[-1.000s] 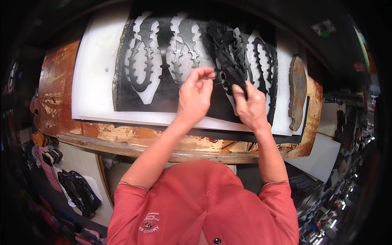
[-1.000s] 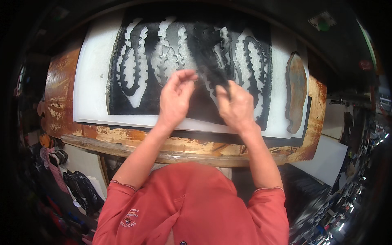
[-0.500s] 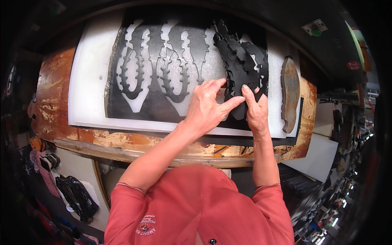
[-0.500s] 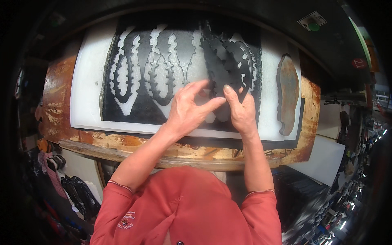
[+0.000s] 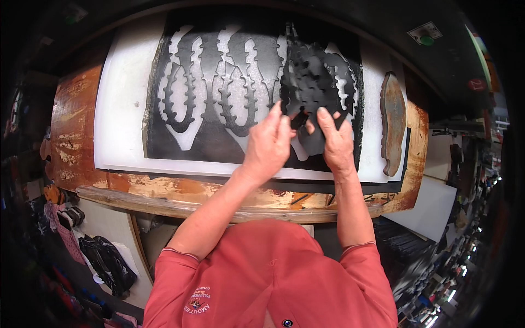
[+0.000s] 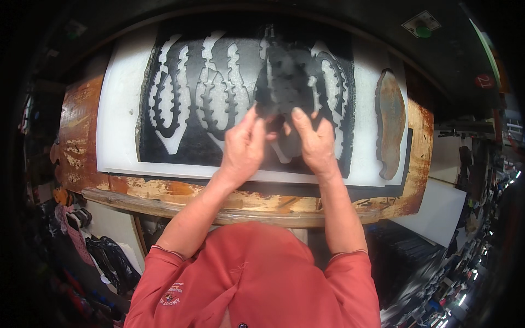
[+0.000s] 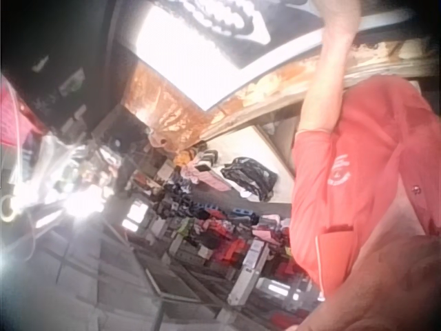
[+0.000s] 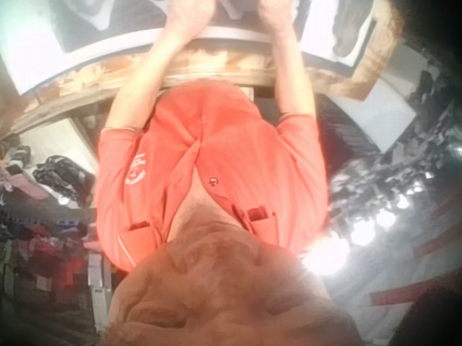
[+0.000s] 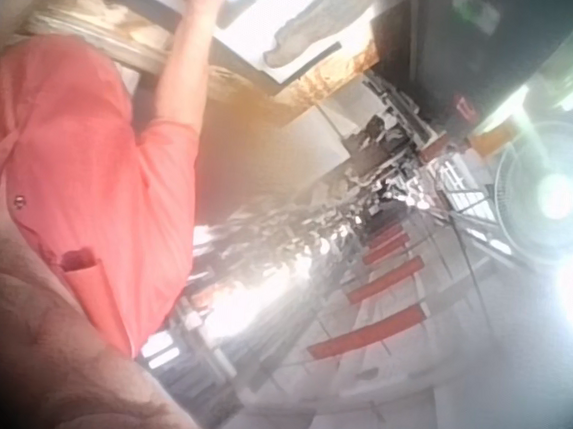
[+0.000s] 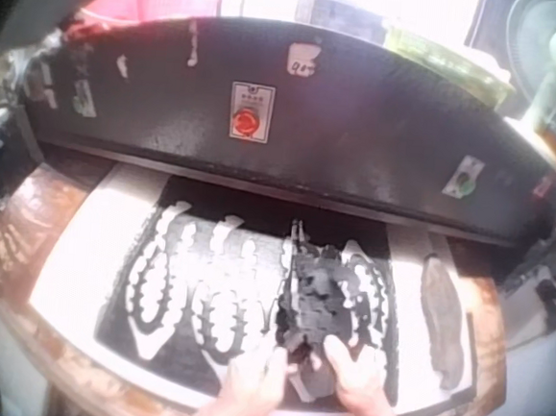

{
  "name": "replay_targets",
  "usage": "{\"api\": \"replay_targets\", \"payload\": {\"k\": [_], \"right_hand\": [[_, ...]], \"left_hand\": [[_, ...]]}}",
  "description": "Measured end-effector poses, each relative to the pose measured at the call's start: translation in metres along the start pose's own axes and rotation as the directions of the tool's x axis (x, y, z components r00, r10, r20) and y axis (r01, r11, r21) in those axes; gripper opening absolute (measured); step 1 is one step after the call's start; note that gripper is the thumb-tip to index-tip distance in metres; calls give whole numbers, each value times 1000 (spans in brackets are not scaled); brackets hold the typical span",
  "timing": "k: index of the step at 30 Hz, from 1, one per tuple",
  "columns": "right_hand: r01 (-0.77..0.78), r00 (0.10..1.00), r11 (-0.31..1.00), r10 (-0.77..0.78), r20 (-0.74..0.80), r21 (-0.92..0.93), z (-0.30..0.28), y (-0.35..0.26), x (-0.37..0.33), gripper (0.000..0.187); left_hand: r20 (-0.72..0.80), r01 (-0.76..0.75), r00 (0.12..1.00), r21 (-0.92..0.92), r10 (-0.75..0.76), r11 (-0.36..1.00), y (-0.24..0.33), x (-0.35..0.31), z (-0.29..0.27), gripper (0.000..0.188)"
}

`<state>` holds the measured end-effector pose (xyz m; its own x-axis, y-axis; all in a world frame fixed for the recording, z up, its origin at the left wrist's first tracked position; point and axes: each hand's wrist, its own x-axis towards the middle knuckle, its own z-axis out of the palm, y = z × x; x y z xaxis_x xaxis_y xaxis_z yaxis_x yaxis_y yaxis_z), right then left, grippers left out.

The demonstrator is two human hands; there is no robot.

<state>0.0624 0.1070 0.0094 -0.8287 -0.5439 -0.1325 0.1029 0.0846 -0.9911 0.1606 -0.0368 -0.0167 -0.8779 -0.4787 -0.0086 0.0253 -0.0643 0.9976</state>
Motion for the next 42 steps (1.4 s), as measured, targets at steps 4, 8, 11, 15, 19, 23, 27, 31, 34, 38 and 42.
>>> {"api": "replay_targets", "payload": {"k": [4, 8, 11, 15, 19, 23, 27, 31, 34, 38, 42], "right_hand": [[37, 992, 999, -32, -123, 34, -13, -30, 1, 36], [161, 960, 875, -247, -135, -457, -17, -56, 2, 34], [200, 949, 625, -314, -8, -755, 2, -50, 6, 16], [232, 954, 564, -291, 73, -793, 22, -35, 6, 11], [245, 959, 605, -265, 99, -758, 26, -32, 10, 13], [267, 957, 627, -260, 127, -732, 27, -30, 14, 14], [312, 947, 623, -268, 179, -718, 26, -28, 19, 13], [333, 942, 649, -193, 275, -684, 22, -34, 25, 20], [222, 965, 742, -74, 252, -632, 20, -40, 29, 28], [17, 986, 859, 71, 151, -511, 16, -38, 30, 28], [14, 999, 879, -36, -37, -477, -14, -37, 28, 33]], "left_hand": [[-34, 61, 998, 67, -59, 996, -1, 0, -13, 43], [24, 76, 997, 4, -76, 997, -4, 2, -12, 39], [16, 73, 997, -107, -72, 992, -7, 7, -4, 34], [-34, -299, 943, 346, 331, 889, -5, 15, -6, 33], [51, 102, 994, -151, -95, 983, 8, 15, -11, 39], [-22, 171, 985, -81, -173, 982, 21, 15, -10, 49], [97, 217, 975, -208, -201, 954, 24, 18, -18, 48], [131, 200, 975, -183, -177, 963, 16, 18, -21, 37], [85, 204, 978, -223, -189, 953, 9, 17, -18, 29], [34, 103, 995, -211, -98, 972, 2, 13, -12, 26], [-131, -152, 978, 88, 163, 984, -2, 0, -8, 22]]}}
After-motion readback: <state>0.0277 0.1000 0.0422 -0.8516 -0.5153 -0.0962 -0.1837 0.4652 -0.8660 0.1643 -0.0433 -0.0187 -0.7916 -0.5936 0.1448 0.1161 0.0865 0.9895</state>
